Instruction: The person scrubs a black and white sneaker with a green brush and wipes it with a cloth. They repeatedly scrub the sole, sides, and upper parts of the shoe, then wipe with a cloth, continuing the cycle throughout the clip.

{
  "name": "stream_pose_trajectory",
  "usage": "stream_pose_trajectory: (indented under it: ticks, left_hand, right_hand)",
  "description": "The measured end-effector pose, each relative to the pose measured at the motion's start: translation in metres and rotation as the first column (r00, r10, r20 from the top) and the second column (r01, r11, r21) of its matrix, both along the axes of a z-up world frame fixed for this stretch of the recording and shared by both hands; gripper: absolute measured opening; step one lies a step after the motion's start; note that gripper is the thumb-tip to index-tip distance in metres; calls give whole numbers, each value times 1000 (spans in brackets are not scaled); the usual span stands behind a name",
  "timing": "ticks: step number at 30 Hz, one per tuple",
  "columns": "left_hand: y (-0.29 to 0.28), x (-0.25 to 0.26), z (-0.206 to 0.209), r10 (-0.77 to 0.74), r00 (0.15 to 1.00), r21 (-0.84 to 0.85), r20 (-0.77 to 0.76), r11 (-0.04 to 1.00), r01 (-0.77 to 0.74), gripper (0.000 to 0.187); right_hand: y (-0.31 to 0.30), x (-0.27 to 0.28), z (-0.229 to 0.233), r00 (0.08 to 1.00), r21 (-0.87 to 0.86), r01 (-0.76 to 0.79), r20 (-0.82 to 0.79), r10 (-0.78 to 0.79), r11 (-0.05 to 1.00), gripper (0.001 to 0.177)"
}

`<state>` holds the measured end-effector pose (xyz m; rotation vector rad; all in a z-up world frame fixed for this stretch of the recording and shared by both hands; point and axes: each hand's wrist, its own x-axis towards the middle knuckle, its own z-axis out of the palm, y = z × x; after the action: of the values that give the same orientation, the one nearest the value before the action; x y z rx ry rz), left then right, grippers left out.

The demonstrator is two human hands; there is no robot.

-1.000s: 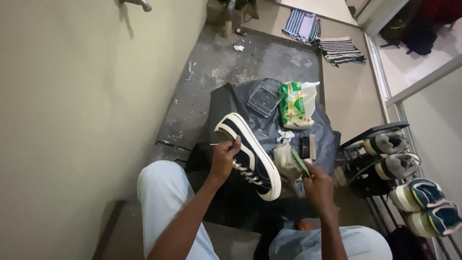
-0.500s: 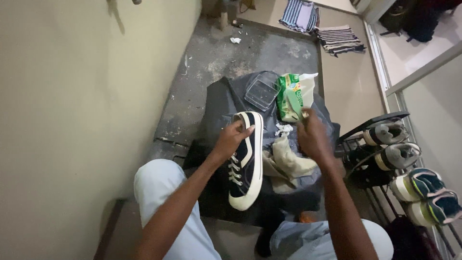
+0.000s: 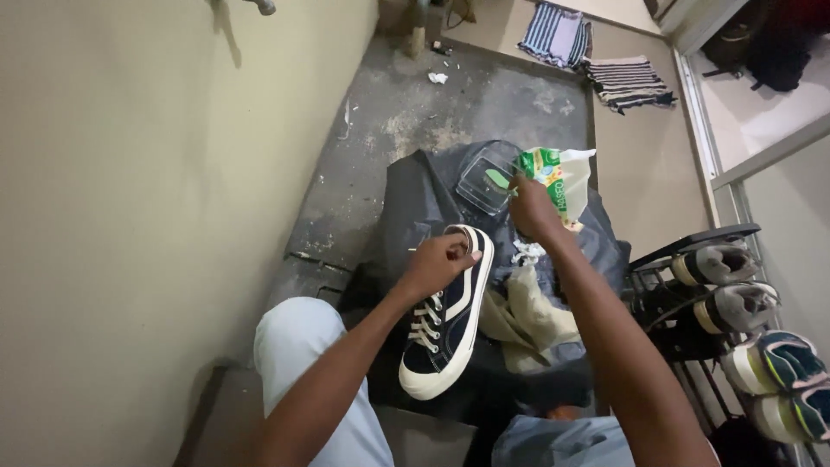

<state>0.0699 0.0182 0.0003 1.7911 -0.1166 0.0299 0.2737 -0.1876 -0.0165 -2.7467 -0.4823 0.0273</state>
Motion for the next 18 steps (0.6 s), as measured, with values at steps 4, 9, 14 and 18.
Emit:
stream_pose_trajectory:
  ticks: [4, 9, 14, 18]
  left_hand:
    - [-1, -1, 8, 18, 999, 10, 46, 1000, -18, 29]
    - [3, -4, 8, -32, 999, -15, 44, 999, 33, 21]
    - [3, -14, 24, -43, 997, -80, 64, 996, 48, 21]
    - [4, -21, 17, -53, 995, -94, 90, 994, 61, 23]
  right_hand:
    - [0, -9, 4, 988, 34, -136, 79, 133, 990, 27]
    - [2, -25, 25, 980, 100, -143, 155, 127, 985, 23]
    - [-6, -15, 9, 984, 46, -107, 147, 99, 993, 22]
    - [-4, -14, 5, 986, -29, -111, 124, 114, 993, 21]
